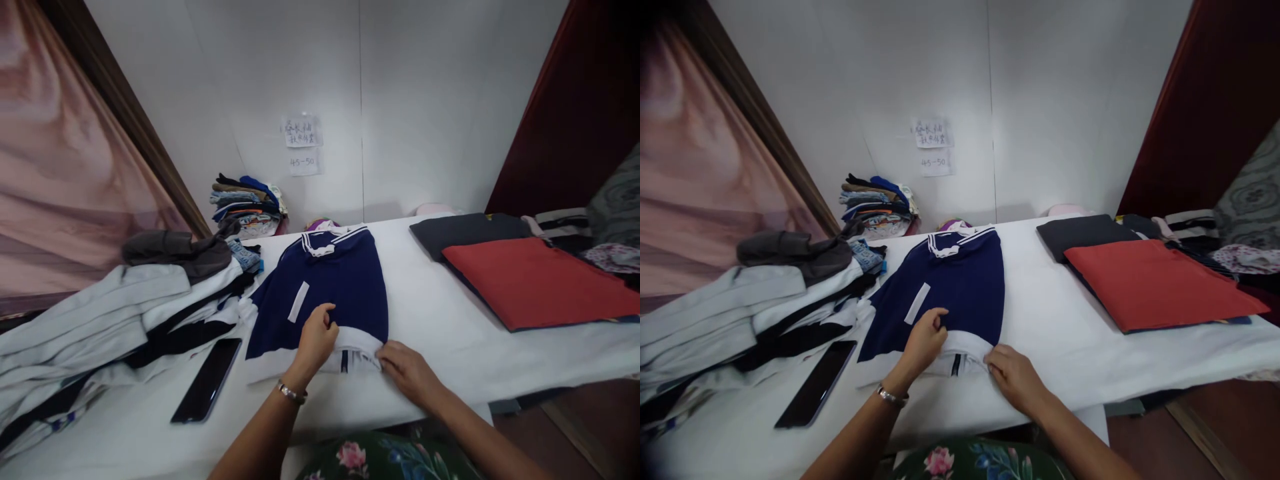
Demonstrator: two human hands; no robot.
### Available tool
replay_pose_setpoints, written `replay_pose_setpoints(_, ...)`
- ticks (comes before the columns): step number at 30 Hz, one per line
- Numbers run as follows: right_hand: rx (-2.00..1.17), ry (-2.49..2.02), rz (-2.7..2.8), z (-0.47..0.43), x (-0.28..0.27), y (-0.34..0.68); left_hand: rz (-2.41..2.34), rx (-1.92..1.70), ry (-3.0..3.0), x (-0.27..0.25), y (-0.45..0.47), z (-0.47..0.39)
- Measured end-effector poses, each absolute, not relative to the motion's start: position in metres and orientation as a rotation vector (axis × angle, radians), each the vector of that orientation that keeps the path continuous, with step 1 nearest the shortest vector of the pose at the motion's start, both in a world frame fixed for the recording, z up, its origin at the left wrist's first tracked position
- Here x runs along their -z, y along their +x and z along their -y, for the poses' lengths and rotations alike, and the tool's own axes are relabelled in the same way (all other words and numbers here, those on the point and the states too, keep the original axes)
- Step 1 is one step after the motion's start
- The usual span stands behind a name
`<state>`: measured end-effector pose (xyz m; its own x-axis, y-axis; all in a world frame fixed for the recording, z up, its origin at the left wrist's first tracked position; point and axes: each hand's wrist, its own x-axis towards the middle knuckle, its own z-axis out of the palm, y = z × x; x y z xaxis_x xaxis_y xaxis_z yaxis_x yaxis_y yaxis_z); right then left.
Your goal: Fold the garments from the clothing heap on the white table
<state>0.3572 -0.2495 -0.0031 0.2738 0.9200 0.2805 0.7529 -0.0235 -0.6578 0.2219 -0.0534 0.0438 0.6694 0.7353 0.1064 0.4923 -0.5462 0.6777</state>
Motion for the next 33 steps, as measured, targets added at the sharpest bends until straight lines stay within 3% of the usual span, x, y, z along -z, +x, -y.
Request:
replay_pose_setpoints(5,-0.184,-1.732,1.467,0.243,-0.010,0.353,-0.975,-0.202,2.412,-0.026,0.209,0.049)
replay_pose_setpoints(13,0.165,-1.529,1.588,0.196,-0.064,0.361,-0.880,-0.336,2.337,-0.025,0.205,0.053)
replay_pose_setpoints(16,0.008,-1.714,1.722,0.178,-0.055,0.359,-0.855,-0.379,2.333,-0.022,0.205,0.051)
replay_pose_setpoints(21,-0.436,-1.946,1.802,0.180,-0.007,0.355,-0.874,-0.149,2.503,-0.016,0.204,0.050)
replay_pose_setpoints(25,-0.511,-2.013,1.749,0.194,-0.004,0.357,-0.895,-0.090,2.623,-0.026,0.207,0.049)
replay_pose_setpoints(30,-0.593,-2.106,1.714,0.202,-0.030,0.363,-0.602,-0.495,2.751,-0.031,0.215,0.051)
replay_pose_setpoints(33,-0.546,-2.124,1.711,0.207,-0.033,0.365,-0.540,-0.462,2.756,-0.021,0.215,0.053)
